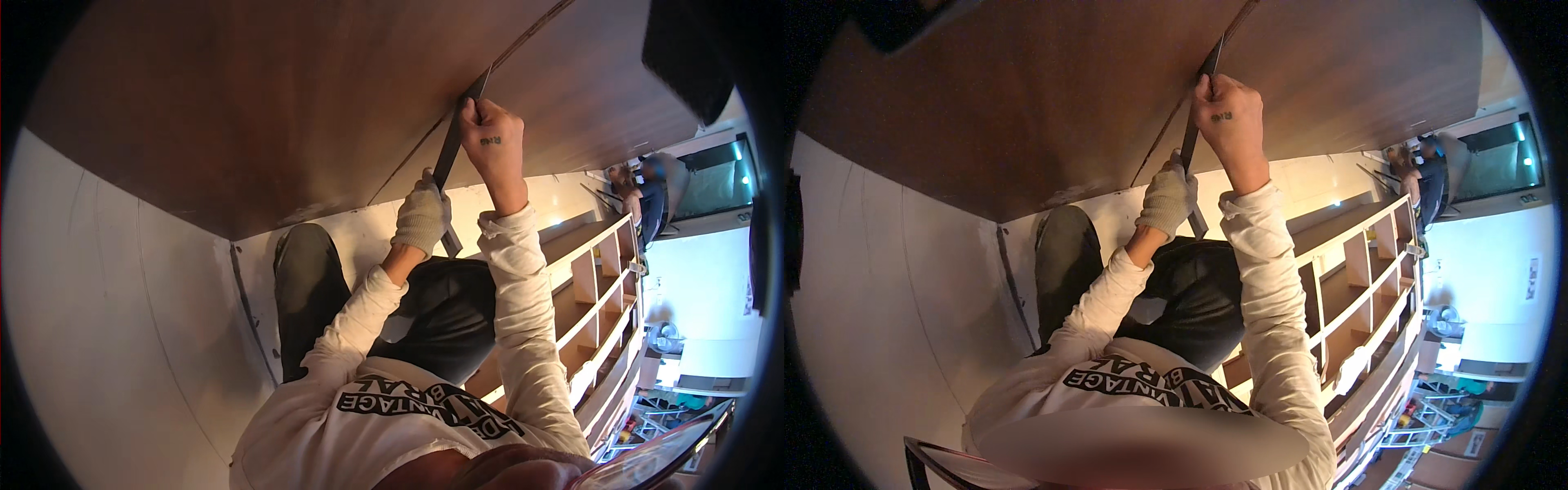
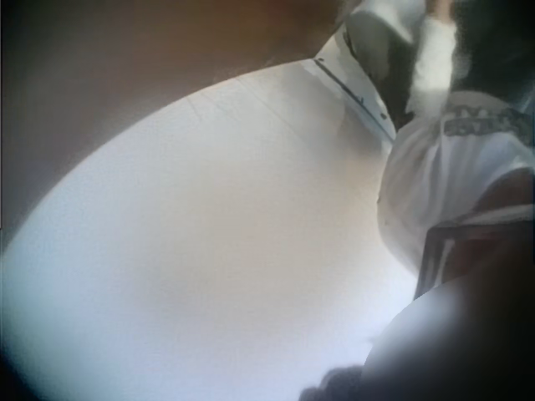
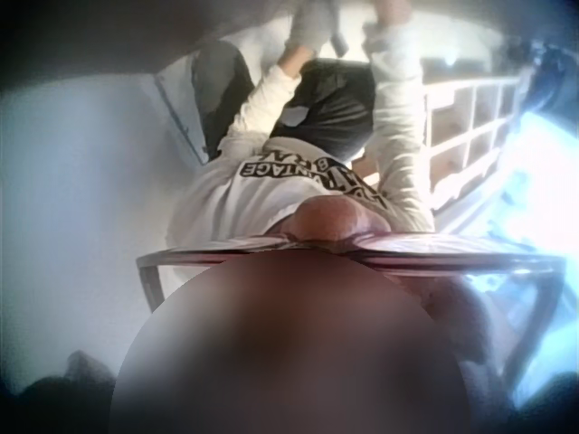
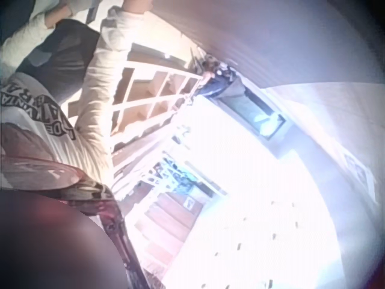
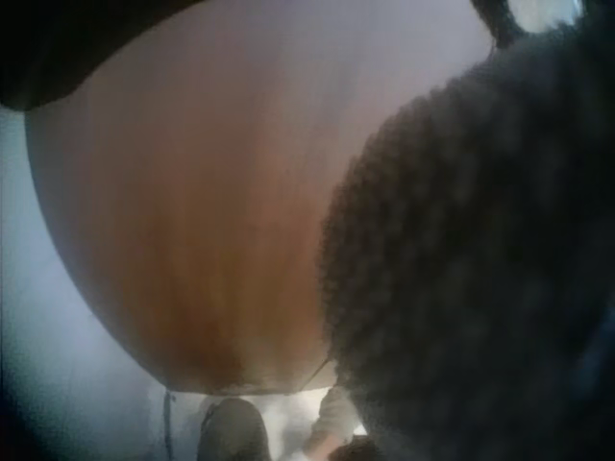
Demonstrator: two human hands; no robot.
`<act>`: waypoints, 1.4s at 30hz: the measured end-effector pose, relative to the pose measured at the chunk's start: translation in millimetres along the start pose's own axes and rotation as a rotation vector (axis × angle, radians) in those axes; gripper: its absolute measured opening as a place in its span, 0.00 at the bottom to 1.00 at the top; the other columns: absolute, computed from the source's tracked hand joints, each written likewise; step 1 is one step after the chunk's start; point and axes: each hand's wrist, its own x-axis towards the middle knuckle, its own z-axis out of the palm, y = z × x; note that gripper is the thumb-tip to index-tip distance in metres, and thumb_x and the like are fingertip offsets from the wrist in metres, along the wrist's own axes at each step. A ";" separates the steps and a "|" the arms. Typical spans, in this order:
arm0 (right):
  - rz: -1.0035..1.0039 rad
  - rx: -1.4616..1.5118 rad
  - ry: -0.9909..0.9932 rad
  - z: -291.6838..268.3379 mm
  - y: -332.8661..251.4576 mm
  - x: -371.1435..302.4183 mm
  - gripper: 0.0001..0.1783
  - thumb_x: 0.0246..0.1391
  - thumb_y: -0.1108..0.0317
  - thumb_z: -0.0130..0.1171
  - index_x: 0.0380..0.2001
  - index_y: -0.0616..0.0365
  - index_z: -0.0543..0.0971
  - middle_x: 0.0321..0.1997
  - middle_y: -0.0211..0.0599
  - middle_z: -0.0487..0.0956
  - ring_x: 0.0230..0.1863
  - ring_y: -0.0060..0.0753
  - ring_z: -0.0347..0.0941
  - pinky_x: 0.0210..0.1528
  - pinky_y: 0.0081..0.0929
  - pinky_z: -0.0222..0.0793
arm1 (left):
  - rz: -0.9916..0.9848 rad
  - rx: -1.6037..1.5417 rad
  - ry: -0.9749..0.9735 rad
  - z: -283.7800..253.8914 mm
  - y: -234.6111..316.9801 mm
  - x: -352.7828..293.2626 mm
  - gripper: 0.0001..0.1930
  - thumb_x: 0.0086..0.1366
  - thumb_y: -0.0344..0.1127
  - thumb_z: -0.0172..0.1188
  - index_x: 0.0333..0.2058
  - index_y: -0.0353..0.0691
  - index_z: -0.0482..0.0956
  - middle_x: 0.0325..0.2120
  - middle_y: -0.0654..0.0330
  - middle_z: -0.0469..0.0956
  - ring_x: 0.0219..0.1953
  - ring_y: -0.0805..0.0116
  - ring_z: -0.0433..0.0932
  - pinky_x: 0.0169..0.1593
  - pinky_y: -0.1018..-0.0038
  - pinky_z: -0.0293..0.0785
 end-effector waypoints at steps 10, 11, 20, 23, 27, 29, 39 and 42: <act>0.099 -0.020 -0.132 6.5 2.6 -2.0 0.17 0.60 0.66 0.61 0.19 0.64 0.75 0.21 0.56 0.76 0.27 0.64 0.75 0.28 0.48 0.69 | -0.029 -0.031 -0.023 2.6 -10.9 18.1 0.28 0.67 0.38 0.56 0.63 0.31 0.64 0.45 0.41 0.80 0.45 0.42 0.82 0.47 0.52 0.80; 0.140 -0.016 -0.155 5.7 4.2 -4.3 0.18 0.60 0.66 0.60 0.19 0.64 0.76 0.21 0.57 0.75 0.27 0.65 0.75 0.28 0.48 0.69 | -0.035 -0.043 -0.021 2.8 -10.2 17.0 0.28 0.68 0.38 0.56 0.62 0.31 0.64 0.44 0.40 0.80 0.45 0.42 0.82 0.48 0.52 0.80; 0.110 0.071 -0.113 15.2 7.3 -8.0 0.18 0.59 0.68 0.61 0.17 0.65 0.74 0.17 0.56 0.72 0.20 0.62 0.70 0.23 0.44 0.64 | -0.086 -0.003 0.022 3.8 -10.7 22.1 0.19 0.66 0.37 0.57 0.52 0.35 0.71 0.38 0.43 0.81 0.41 0.42 0.84 0.44 0.53 0.82; 0.152 0.093 -0.135 16.9 10.2 -7.1 0.18 0.59 0.68 0.61 0.17 0.65 0.74 0.17 0.56 0.71 0.19 0.61 0.69 0.22 0.44 0.63 | -0.104 -0.013 0.060 3.6 -7.4 17.6 0.17 0.66 0.37 0.57 0.51 0.35 0.74 0.37 0.42 0.83 0.41 0.42 0.84 0.45 0.53 0.82; 0.194 0.098 -0.151 17.8 8.8 -4.1 0.19 0.60 0.67 0.61 0.17 0.65 0.74 0.16 0.56 0.71 0.19 0.63 0.69 0.23 0.44 0.64 | -0.127 -0.001 0.104 1.8 -4.7 18.2 0.18 0.66 0.37 0.57 0.51 0.35 0.74 0.37 0.42 0.83 0.42 0.42 0.84 0.45 0.53 0.82; 0.187 0.109 -0.178 14.6 10.1 -5.6 0.19 0.59 0.67 0.61 0.17 0.65 0.74 0.17 0.57 0.71 0.21 0.64 0.70 0.24 0.45 0.65 | -0.168 -0.015 0.074 -2.3 -3.0 12.7 0.18 0.66 0.37 0.57 0.51 0.34 0.73 0.38 0.40 0.83 0.43 0.41 0.84 0.45 0.53 0.82; 0.253 -0.061 -0.215 -13.4 -20.4 -0.3 0.14 0.59 0.66 0.58 0.21 0.62 0.73 0.20 0.56 0.77 0.25 0.64 0.76 0.29 0.52 0.72 | -0.035 0.092 0.054 10.9 -18.0 11.3 0.24 0.67 0.35 0.53 0.59 0.31 0.68 0.43 0.37 0.81 0.44 0.41 0.83 0.48 0.53 0.81; 0.140 0.008 -0.062 -6.6 -6.0 -8.3 0.14 0.59 0.68 0.58 0.21 0.63 0.72 0.17 0.51 0.75 0.21 0.62 0.73 0.25 0.49 0.69 | -0.005 0.139 0.018 18.6 -27.1 8.4 0.26 0.66 0.34 0.53 0.60 0.29 0.67 0.44 0.36 0.80 0.44 0.41 0.84 0.48 0.55 0.81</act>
